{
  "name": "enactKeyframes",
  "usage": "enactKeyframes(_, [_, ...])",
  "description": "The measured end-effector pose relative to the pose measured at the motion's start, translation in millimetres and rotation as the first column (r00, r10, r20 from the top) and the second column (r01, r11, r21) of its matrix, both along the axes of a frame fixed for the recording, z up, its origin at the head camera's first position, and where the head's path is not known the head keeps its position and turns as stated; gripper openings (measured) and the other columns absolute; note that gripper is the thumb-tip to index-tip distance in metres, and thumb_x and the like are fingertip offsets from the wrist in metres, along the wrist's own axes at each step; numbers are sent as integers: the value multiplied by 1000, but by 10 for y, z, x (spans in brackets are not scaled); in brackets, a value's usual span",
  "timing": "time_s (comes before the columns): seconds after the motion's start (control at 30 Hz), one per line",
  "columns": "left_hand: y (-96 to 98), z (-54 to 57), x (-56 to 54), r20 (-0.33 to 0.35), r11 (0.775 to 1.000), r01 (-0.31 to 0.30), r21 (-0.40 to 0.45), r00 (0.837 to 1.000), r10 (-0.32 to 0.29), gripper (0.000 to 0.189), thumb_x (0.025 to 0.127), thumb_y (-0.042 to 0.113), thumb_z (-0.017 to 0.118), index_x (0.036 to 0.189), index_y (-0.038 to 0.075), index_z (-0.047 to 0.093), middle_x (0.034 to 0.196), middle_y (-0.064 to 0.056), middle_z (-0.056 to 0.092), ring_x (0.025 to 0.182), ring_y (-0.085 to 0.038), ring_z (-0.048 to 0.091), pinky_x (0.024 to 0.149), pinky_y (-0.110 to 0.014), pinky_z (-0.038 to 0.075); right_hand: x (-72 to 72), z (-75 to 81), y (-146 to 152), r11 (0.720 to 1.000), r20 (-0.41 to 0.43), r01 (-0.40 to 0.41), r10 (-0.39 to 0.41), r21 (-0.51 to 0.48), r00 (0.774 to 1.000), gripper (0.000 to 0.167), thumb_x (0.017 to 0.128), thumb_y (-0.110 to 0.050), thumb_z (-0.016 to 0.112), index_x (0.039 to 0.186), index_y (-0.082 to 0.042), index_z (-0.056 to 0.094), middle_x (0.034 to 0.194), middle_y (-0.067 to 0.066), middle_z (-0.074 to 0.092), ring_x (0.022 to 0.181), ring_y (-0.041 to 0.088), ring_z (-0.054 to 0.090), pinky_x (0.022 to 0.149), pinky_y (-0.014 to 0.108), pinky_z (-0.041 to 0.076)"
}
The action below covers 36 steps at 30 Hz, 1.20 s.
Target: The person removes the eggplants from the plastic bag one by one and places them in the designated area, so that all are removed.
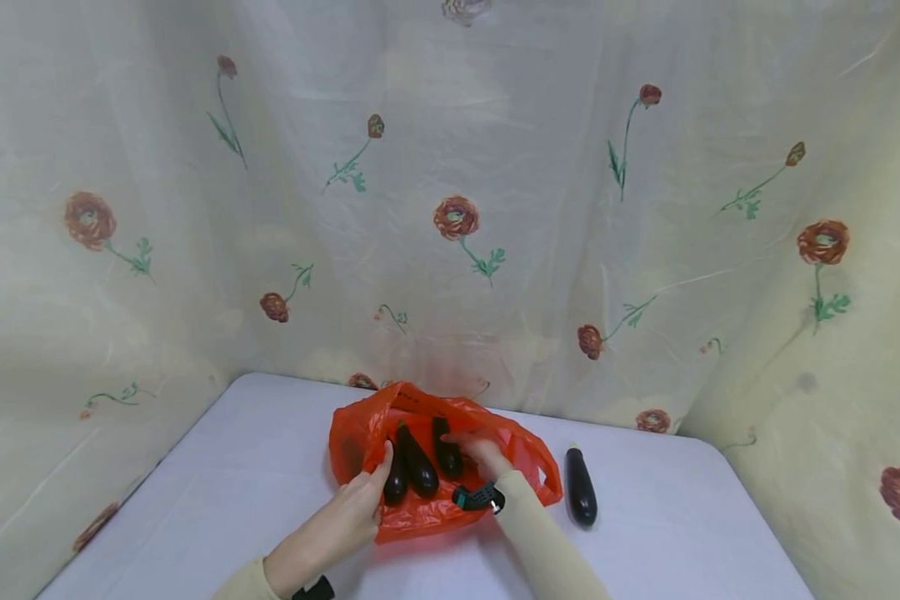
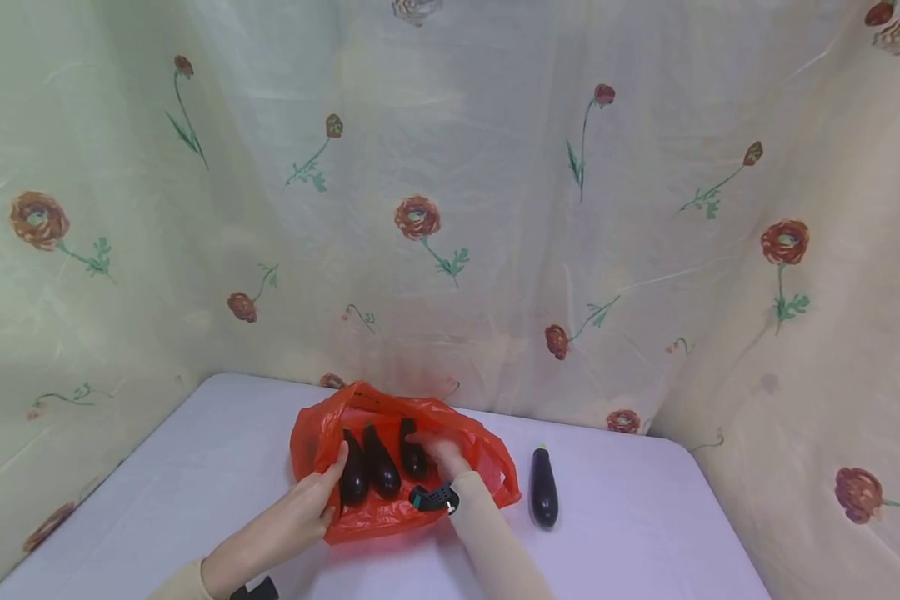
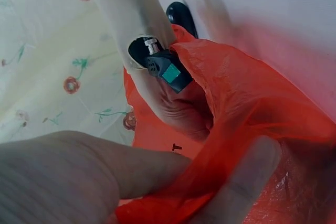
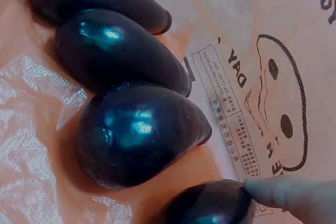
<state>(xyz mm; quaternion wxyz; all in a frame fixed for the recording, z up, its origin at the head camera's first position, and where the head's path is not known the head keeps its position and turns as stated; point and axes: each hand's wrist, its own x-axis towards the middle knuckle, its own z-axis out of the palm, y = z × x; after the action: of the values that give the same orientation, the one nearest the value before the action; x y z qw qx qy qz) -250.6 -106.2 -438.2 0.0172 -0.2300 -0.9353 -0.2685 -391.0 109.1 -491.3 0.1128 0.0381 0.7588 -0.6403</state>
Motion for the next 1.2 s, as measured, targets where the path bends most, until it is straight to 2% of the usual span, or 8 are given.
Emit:
enactKeyframes(0.2, [-14, -5, 10, -27, 1000, 0, 0, 1000, 0, 82, 78, -16, 57, 149, -11, 16, 67, 2, 44, 68, -14, 40, 64, -28, 41, -19, 20, -47, 997, 29, -1, -1, 79, 1000, 27, 84, -21, 72, 104, -3, 70, 97, 5, 66, 90, 22, 60, 85, 36, 50])
enactKeyframes(0.37, [-10, 4, 3, 8, 1000, -11, 8, 1000, 11, 83, 79, -15, 57, 150, -10, 15, 67, 2, 42, 66, -14, 38, 61, -25, 37, -30, 27, -49, 991, 8, -6, 5, 134, 1000, 34, 82, -19, 73, 111, -2, 67, 101, 7, 65, 92, 25, 58, 85, 38, 49])
enactKeyframes(0.67, [-19, 9, 8, 13, 1000, 4, 16, 1000, -4, 83, 80, -16, 57, 150, -10, 13, 67, 3, 42, 64, -12, 38, 61, -24, 37, -6, 26, -16, 996, 13, 4, -5, 85, 1000, 28, 84, -20, 71, 107, -5, 68, 99, 6, 67, 89, 24, 60, 82, 37, 51])
enactKeyframes(1.0, [-10, -1, -5, 14, 1000, -1, 12, 1000, 1, 84, 79, -16, 57, 150, -10, 13, 68, 3, 43, 65, -13, 38, 63, -25, 38, 58, 92, 10, 998, 80, 48, -52, 48, 995, 32, 82, -30, 73, 108, -11, 69, 97, 6, 69, 85, 26, 61, 74, 34, 52])
enactKeyframes(1.2, [-2, -8, 1, 3, 1000, -13, 6, 1000, 13, 84, 78, -16, 58, 150, -10, 15, 68, 1, 42, 66, -14, 39, 63, -27, 40, 109, 100, 27, 1000, 96, 25, -26, 9, 995, 35, 83, -29, 73, 112, -9, 67, 97, 5, 69, 84, 24, 61, 73, 33, 52])
